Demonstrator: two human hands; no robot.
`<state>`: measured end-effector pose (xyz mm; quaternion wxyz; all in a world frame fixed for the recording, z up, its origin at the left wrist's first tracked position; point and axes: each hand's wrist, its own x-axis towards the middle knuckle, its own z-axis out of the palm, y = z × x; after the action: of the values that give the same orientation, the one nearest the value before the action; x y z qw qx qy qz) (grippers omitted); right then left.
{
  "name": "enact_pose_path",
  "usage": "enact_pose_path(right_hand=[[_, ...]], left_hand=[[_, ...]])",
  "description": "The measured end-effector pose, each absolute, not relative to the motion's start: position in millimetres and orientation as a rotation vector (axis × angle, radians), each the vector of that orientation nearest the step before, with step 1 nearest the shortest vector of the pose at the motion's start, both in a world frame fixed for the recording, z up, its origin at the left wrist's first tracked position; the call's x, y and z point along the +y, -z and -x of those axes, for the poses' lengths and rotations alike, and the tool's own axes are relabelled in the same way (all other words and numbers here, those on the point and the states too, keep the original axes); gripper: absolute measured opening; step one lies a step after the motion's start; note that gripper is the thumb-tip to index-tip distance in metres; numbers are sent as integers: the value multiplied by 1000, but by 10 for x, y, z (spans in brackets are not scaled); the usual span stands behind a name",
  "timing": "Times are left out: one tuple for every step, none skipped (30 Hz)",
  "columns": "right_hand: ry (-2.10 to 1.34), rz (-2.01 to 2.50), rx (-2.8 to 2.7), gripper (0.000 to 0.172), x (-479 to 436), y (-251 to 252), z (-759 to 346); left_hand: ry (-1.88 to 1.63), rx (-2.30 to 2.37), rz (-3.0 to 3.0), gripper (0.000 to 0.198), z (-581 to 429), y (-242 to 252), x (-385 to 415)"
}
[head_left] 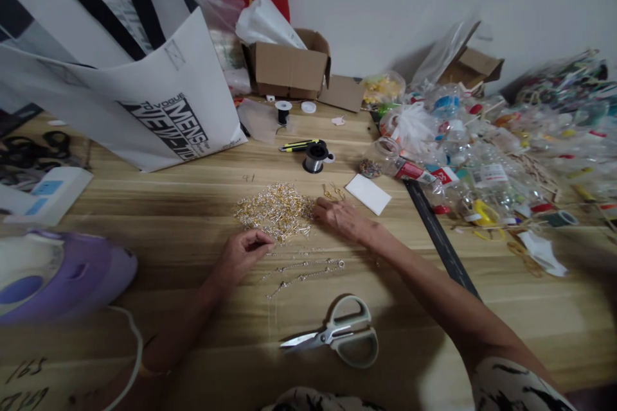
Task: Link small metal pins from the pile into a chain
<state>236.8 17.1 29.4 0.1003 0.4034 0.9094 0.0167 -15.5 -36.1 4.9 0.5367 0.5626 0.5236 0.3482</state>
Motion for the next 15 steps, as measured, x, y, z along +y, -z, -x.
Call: enact_pose_path(right_hand=[[-31, -1208, 2692, 18, 172, -297, -2377], [-11, -1219, 2698, 18, 170, -305, -2384], [11, -1229, 2707, 18, 164, -320, -2386], [36, -1235, 2719, 17, 153, -340, -2383], [63, -1240, 2736, 17, 137, -366, -2371], [97, -1246, 2755, 17, 118, -394, -2351], [145, -1246, 2779, 17, 96, -423, -2322], [195, -1259, 2805, 18, 73, -448, -2284], [243, -1269, 2821, 20, 51, -467, -2238], [282, -1279, 2825, 21, 33, -478, -2188], [311, -1304, 2812, 22, 18, -481, -2136], [325, -1331, 2793, 22, 8, -474, -2086], [329, -1354, 2772, 23, 2, -459, -2039], [332, -1380, 2752, 23, 0, -438, -2000], [330, -1414, 2731, 23, 1, -412, -1970]], left_hand=[[-828, 1249, -1334, 13, 154, -50, -361], [-830, 1252, -1329, 13, 153, -52, -360], [-832, 1254, -1326, 13, 151, -53, -360], [-830, 1254, -1326, 13, 150, -54, -360], [-826, 1253, -1327, 13, 149, -55, -359], [-821, 1254, -1330, 13, 149, -55, -358], [-819, 1257, -1334, 13, 151, -54, -358], [-818, 1259, -1338, 13, 153, -54, -357], [-818, 1261, -1342, 13, 157, -53, -356], [-818, 1262, -1347, 13, 161, -51, -355], [-818, 1260, -1353, 13, 166, -47, -355], [-815, 1256, -1361, 14, 172, -42, -355], [-812, 1251, -1370, 14, 177, -35, -354], [-809, 1245, -1381, 14, 182, -26, -354], [-811, 1240, -1390, 14, 187, -16, -353]])
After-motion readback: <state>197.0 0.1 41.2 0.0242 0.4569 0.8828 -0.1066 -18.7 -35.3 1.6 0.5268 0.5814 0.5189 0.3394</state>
